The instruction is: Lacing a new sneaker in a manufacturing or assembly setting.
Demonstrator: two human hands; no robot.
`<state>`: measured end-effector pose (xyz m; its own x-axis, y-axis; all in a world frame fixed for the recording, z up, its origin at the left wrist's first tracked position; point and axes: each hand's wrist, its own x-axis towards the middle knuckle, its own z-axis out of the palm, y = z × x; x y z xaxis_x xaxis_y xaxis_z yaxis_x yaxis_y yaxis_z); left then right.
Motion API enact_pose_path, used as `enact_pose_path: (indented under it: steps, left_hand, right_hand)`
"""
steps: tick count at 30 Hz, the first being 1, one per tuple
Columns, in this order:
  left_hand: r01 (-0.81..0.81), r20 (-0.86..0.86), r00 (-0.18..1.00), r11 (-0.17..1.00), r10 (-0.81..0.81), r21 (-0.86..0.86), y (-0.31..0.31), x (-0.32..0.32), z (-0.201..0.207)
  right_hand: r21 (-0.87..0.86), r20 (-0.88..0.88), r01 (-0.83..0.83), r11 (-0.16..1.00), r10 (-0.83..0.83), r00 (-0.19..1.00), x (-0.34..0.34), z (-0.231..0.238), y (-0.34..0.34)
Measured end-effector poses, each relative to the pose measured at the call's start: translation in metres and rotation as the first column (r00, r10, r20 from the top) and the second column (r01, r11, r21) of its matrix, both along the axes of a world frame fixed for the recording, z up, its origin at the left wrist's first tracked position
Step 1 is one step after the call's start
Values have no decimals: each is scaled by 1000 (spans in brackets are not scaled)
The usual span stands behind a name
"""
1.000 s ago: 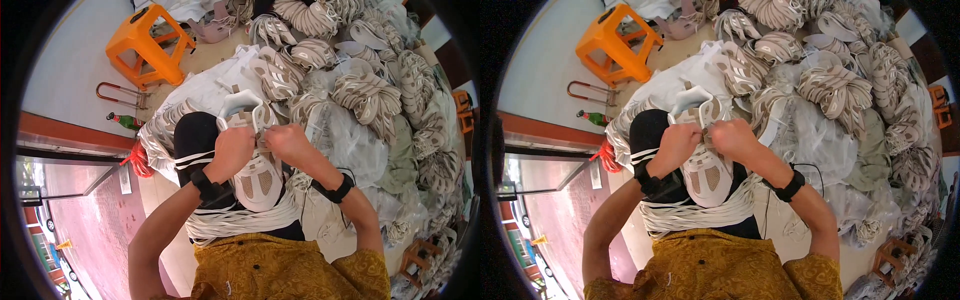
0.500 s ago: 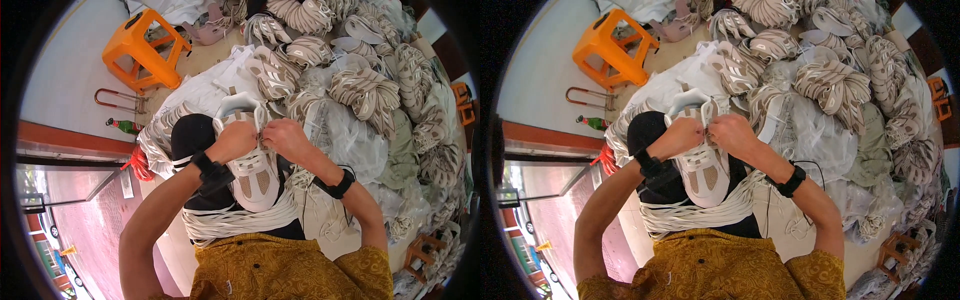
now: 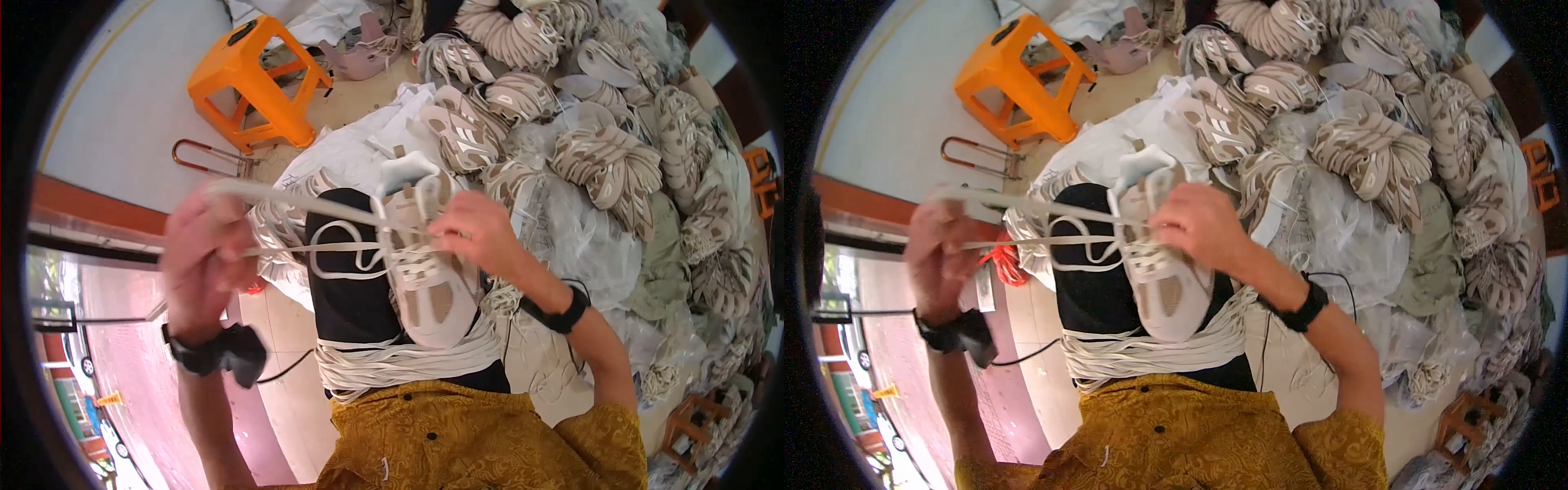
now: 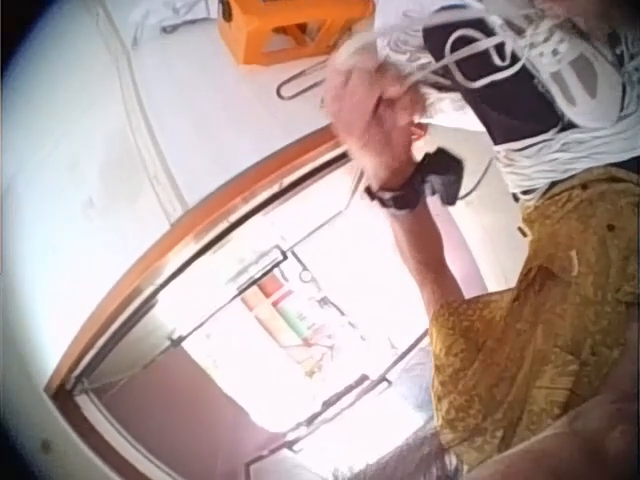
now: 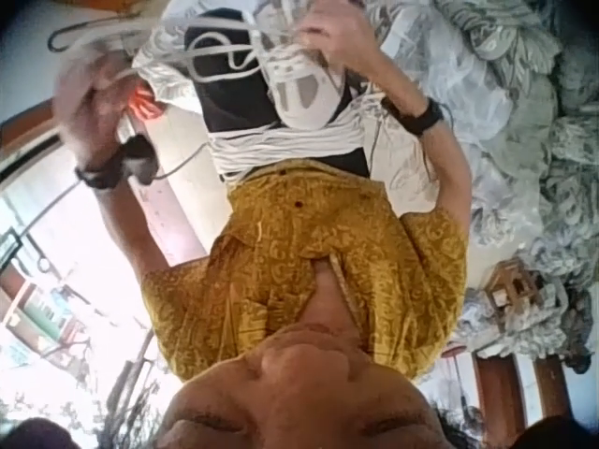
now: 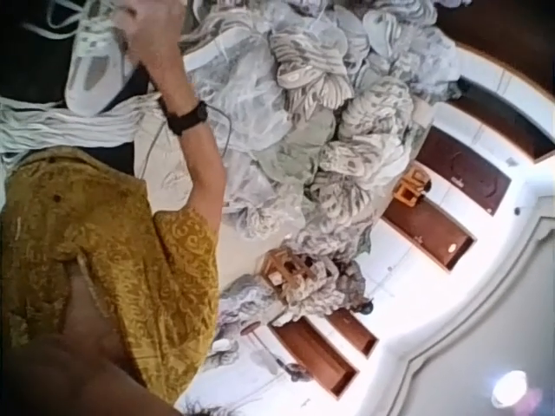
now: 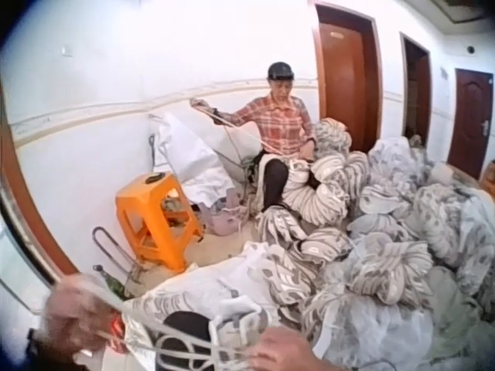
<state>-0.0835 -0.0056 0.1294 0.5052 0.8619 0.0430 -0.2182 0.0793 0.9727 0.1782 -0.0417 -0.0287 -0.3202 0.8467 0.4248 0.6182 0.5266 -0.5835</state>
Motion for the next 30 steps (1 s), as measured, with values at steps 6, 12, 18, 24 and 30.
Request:
enact_pose_path:
  steps: [6,12,18,24,30]
  left_hand:
    - [185,117,978,974,-170,-134,-3,29,1]
    - [-118,466,855,960,228,-253,72,-49,-39]
    - [-580,267,687,731,676,-359,145,-296,-150]
    - [-773,113,563,570,819,-279,173,-410,-162]
    - [-648,-689,570,761,448,-41,154,-313,-152]
  right_hand:
    - [224,84,-161,961,146,986,-60,19,4]
    - [-352,-818,-12,936,-301,490,79,7,35]
    - [-510,-754,273,815,-577,314,219,-8,60]
    - [-547,-731,460,699,-667,144,334,-14,48]
    - [-566,-552,512,646,-758,347,312,-21,56]
